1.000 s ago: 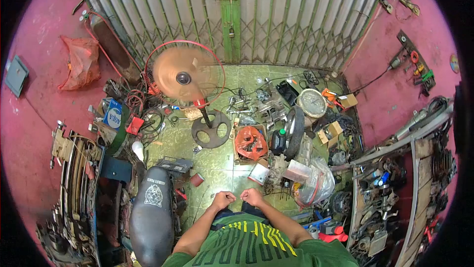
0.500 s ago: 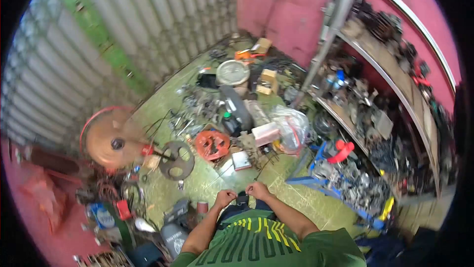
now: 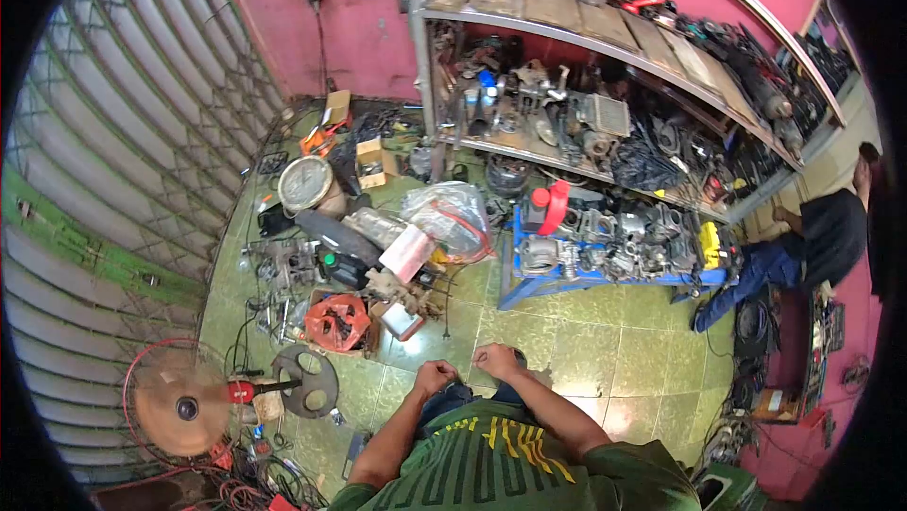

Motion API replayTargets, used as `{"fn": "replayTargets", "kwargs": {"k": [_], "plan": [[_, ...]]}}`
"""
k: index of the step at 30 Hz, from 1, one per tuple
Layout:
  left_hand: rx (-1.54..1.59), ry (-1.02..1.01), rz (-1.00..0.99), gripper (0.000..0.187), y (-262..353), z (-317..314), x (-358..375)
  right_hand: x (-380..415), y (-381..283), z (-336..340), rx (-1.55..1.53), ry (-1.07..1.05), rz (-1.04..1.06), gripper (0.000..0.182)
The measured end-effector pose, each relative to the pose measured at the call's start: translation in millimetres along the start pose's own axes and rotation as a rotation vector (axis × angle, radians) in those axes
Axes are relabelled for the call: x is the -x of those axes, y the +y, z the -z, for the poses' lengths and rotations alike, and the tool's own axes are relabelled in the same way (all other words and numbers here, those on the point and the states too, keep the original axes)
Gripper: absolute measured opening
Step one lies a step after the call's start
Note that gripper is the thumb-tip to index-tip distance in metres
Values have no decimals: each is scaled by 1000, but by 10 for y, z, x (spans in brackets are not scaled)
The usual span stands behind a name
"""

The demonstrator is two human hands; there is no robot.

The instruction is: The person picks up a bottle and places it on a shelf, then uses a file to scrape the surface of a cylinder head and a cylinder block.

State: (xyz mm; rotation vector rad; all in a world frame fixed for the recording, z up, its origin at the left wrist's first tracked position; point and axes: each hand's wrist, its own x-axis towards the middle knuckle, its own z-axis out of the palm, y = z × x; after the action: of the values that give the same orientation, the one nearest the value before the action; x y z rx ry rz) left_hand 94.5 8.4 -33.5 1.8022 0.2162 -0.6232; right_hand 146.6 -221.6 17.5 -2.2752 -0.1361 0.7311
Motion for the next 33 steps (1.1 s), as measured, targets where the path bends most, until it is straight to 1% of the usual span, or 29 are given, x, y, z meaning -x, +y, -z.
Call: {"fn": "replayTargets", "kwargs": {"k": [3, 5, 7, 8, 11, 12, 13, 15, 17, 19, 20, 22, 23, 24, 26, 28, 29, 33], "plan": [[-101, -88, -58, 11, 272, -174, -155, 111, 212, 113, -65, 63, -23, 16], [-166, -121, -74, 10, 466, -336, -262, 205, 323, 263, 8, 83, -93, 12], [-197, -193, -89, 10, 598, -523, -423, 281, 483, 401, -14, 120, -81, 15], [-204, -173, -120, 11, 657, -638, -486, 343, 582, 474, -34, 148, -63, 18], [-211, -147, -167, 12, 756, -1062, -725, 439, 1002, 693, -31, 150, -54, 18], [-216, -136, -147, 12, 819, -1222, -794, 477, 1106, 827, 45, 147, -39, 18], [-209, -131, -144, 12, 866, -1394, -820, 514, 1208, 959, 51, 141, -36, 18], [-203, -58, -145, 12, 969, -1759, -880, 577, 1398, 1229, 68, 132, -29, 17], [-153, -61, -132, 14, 1062, -2106, -921, 603, 1552, 1487, 88, 147, -28, 16], [-79, -105, -148, 13, 1144, -2375, -918, 591, 1785, 1591, 99, 159, -31, 16], [-74, -132, -154, 11, 1170, -2449, -921, 562, 1886, 1629, 37, 150, -52, 17], [-119, -110, -140, 11, 1291, -2543, -928, 563, 2029, 1692, -51, 144, -64, 16], [-170, -94, -137, 10, 1358, -2573, -950, 550, 2082, 1709, -50, 132, -62, 16], [-159, -82, -122, 10, 1528, -2572, -905, 526, 2145, 1699, -47, 146, -54, 15], [-181, -65, -114, 11, 1628, -2606, -926, 534, 2160, 1743, -48, 158, -47, 14], [-246, -41, -146, 11, 1713, -2617, -969, 551, 2096, 1821, 63, 171, -44, 14], [-251, -41, -143, 11, 1754, -2621, -987, 546, 2051, 1855, 57, 170, -43, 14], [-267, -27, -132, 17, 1715, -2635, -1153, 462, 1992, 1878, 95, 241, -23, 14]]}}
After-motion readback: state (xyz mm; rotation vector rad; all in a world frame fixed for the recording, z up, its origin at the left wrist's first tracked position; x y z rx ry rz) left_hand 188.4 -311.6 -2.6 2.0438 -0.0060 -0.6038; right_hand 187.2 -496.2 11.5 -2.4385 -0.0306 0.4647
